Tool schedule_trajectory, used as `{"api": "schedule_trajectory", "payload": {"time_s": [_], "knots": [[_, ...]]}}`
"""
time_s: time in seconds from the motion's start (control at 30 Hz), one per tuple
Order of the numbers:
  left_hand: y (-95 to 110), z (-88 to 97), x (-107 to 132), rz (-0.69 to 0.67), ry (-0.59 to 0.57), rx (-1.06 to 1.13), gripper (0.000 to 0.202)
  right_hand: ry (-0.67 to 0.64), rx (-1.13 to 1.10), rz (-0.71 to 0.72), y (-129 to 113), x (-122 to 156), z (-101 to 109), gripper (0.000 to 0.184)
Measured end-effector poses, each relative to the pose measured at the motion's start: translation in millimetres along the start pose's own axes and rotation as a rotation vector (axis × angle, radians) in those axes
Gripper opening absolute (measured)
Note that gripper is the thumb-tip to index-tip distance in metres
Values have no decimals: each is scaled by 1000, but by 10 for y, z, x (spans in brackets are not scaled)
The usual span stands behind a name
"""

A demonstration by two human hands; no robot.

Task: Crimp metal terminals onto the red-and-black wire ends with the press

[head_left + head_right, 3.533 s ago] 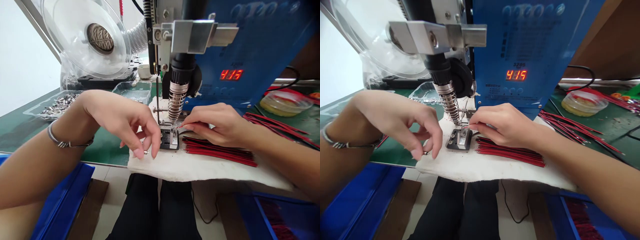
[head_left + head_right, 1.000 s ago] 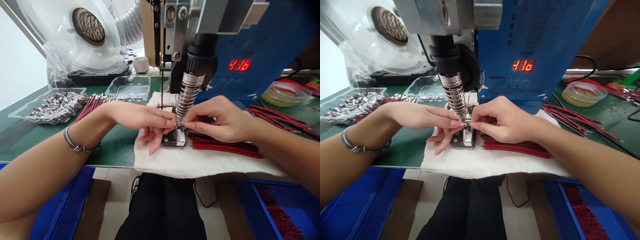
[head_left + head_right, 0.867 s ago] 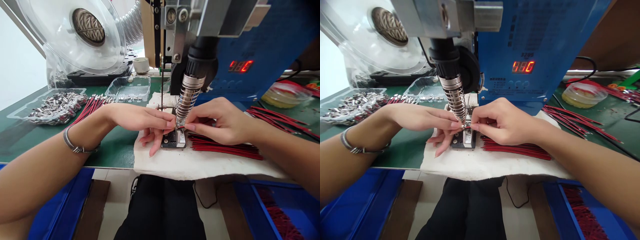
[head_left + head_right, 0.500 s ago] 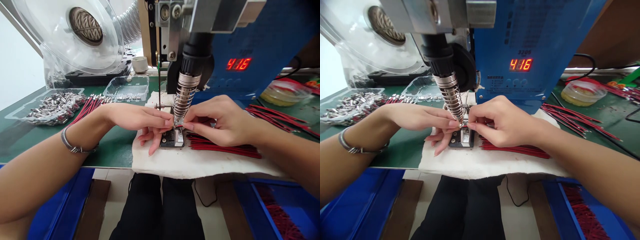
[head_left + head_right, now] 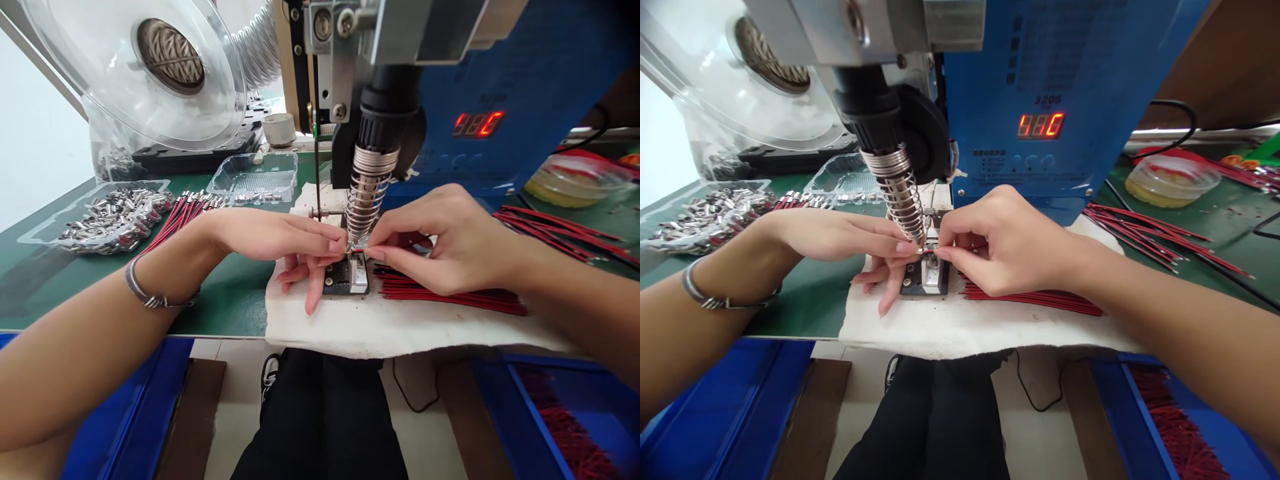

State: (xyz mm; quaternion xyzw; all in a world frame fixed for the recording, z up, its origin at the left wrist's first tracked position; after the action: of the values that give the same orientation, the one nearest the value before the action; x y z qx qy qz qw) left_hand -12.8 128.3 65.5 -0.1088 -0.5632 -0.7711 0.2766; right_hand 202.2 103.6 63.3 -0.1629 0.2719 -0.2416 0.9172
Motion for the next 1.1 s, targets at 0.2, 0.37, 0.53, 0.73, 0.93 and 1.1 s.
{"api": "schedule_trajectory", "payload": {"time_s": [0.2, 0.37, 0.53, 0.73, 0.93, 1.1], "knots": [[-11, 0, 4, 0, 4, -3, 37, -28, -36, -28, -6, 9, -8, 26], [-28, 5, 12, 6, -1, 5, 36, -16, -30, -41, 3, 3, 1, 27], [-17, 4, 11, -4, 6, 4, 37, -44, -49, -61, 2, -1, -12, 25], [-15, 9, 7, -26, 1, 18, 43, 10, -65, -94, -42, 13, -25, 27], [-15, 8, 9, 1, 14, 22, 43, 39, -70, -130, -71, 26, -26, 26], [-2, 1, 5, -19, 3, 40, 39, 36, -59, -117, -73, 39, -27, 26]]}}
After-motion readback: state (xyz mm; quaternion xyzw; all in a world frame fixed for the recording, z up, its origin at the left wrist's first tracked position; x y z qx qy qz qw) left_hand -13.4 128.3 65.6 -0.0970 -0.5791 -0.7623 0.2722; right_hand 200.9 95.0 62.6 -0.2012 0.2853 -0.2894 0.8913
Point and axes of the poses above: each hand's wrist, its own x-axis away from the middle knuckle, its own z-axis out of the back of the hand, y = z × x, the point moved 4 cm from there along -x, towards the middle knuckle, and after that the axes turned 3 degrees about -z, right-handed, at the moved point
